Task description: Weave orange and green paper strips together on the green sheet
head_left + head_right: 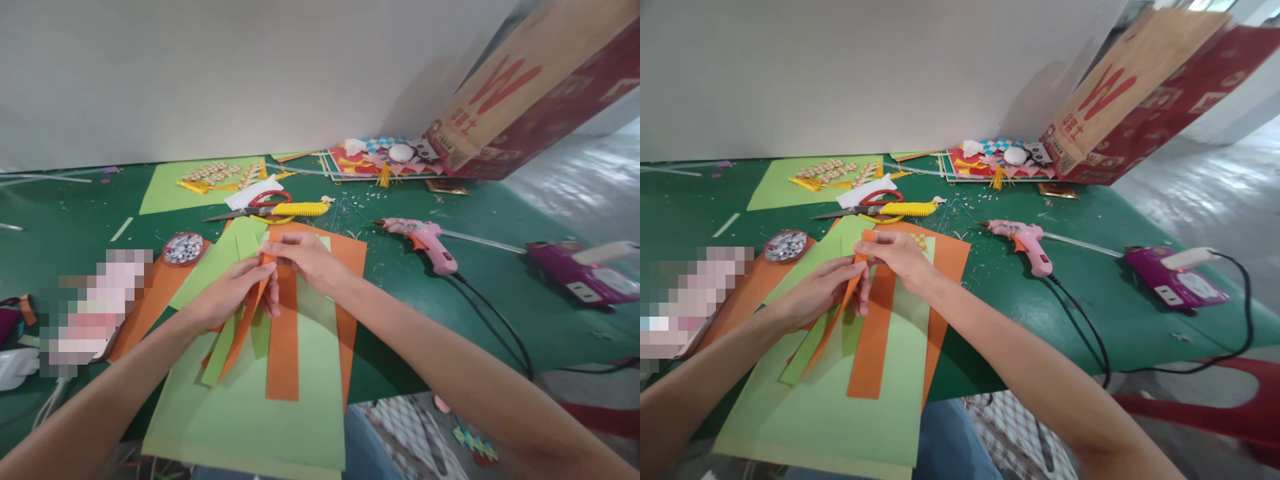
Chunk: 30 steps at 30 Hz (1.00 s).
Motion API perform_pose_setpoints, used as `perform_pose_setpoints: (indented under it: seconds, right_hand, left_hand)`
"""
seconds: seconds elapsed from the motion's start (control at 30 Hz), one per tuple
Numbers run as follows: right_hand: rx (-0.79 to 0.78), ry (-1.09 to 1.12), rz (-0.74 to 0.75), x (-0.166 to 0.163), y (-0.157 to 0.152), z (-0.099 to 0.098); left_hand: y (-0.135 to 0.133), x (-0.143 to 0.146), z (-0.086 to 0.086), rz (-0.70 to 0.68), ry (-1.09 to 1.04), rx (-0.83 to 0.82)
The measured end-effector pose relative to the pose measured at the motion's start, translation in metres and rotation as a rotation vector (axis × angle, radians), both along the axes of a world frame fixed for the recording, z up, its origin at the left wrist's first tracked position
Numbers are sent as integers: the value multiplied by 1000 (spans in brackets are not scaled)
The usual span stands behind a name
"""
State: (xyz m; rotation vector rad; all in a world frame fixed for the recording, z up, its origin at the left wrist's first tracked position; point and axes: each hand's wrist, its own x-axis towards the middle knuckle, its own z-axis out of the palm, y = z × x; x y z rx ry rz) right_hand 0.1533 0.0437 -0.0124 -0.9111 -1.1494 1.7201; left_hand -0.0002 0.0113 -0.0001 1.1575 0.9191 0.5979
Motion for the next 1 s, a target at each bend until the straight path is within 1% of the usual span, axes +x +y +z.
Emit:
perform_pose_setpoints:
  seconds: [0.2, 0.4, 0.57, 0.8, 1.0]
  right_hand:
    - [-3, -41, -25, 0, -2, 5]
    - [-21, -68, -11, 0, -3, 7]
    - [9, -118, 15, 1, -4, 7]
    - [54, -62, 15, 5, 1, 8]
    - [61, -68, 9, 5, 0, 10]
  left_hand:
    - [0, -2, -3, 9, 18, 2]
    - [0, -2, -4, -2, 33, 17]
    - [0, -1, -4, 5, 31, 10]
    - [-1, -2, -3, -9, 46, 29]
    - [-1, -3, -4, -13, 71, 33]
